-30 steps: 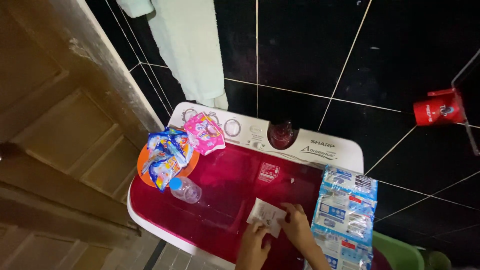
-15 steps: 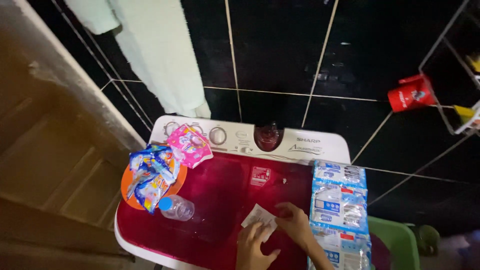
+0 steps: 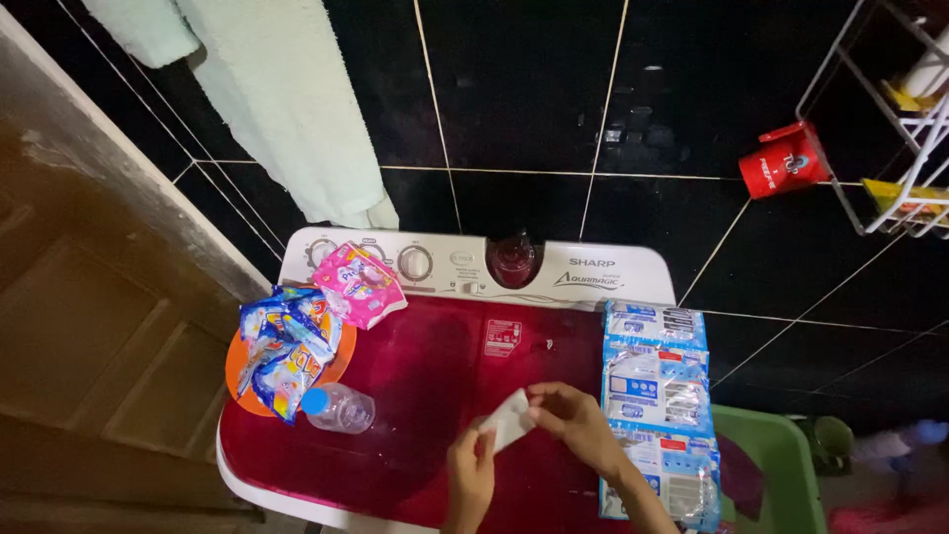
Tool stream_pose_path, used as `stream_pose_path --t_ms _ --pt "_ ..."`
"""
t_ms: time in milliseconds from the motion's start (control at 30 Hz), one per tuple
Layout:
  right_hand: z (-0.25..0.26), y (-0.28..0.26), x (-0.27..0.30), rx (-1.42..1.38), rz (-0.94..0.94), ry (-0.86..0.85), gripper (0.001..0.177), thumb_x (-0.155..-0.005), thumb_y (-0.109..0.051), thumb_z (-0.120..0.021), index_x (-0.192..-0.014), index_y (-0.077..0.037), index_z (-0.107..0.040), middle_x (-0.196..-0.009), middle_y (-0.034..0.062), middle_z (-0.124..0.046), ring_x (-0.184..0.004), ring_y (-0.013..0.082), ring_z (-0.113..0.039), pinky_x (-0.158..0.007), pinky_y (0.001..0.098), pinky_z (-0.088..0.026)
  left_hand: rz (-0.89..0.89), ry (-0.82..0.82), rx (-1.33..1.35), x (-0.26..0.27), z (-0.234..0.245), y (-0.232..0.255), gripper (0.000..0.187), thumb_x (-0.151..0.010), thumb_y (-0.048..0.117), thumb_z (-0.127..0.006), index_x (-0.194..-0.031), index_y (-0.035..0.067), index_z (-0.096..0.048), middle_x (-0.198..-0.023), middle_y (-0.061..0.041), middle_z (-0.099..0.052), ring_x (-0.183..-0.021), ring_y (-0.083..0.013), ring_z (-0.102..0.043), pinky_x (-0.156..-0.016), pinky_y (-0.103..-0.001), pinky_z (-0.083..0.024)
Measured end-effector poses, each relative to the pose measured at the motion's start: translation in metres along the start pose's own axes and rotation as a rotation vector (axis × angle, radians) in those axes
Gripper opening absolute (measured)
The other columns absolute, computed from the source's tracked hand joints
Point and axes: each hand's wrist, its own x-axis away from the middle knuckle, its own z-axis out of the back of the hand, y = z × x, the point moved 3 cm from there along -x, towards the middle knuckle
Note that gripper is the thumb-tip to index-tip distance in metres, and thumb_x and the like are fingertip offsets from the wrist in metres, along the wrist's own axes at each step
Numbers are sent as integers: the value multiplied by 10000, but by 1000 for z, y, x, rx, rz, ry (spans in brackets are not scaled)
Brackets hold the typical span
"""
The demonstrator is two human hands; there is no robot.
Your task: Organizing and restocking toiletries and cleaning supplies on a wall-mounted wire shelf.
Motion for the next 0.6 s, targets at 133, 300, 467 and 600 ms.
stream_pose_path --t_ms 133,300,467,600 --pt "-12 -33 17 235 147 -64 339 -871 -103 -805 -1186 0 -735 -1021 66 -763 -943 128 -686 -868 290 -564 74 -5 436 -2 -7 -19 259 -1015 209 -589 -1002 -11 -725 -784 -13 -699 -725 -66 -580 -651 -261 -504" --pt "-18 -28 18 99 33 -166 397 -859 -72 -762 -1239 14 -686 -1060 54 -791 -981 129 -721 -913 282 -579 127 61 372 -3 -7 -21 380 -1064 243 -629 -785 -15 -622 -681 25 -457 -646 -60 -376 -550 -266 -319" --pt "-10 -6 10 19 66 -117 407 -837 -29 -781 -1231 17 -694 -986 69 -776 -912 140 -720 -859 286 -580 227 41 619 -2 3 49 250 -998 214 -614 -1016 -22 -693 -849 -18 -682 -787 -85 -590 -701 -270 -495" --pt "-9 -12 14 -15 96 -38 357 -846 -23 -780 -1192 27 -706 -923 69 -767 -867 134 -710 -813 271 -568 219 17 614 2 -4 28 460 -939 135 -723 -1363 -16 -631 -982 -121 -704 -927 -166 -646 -850 -324 -545"
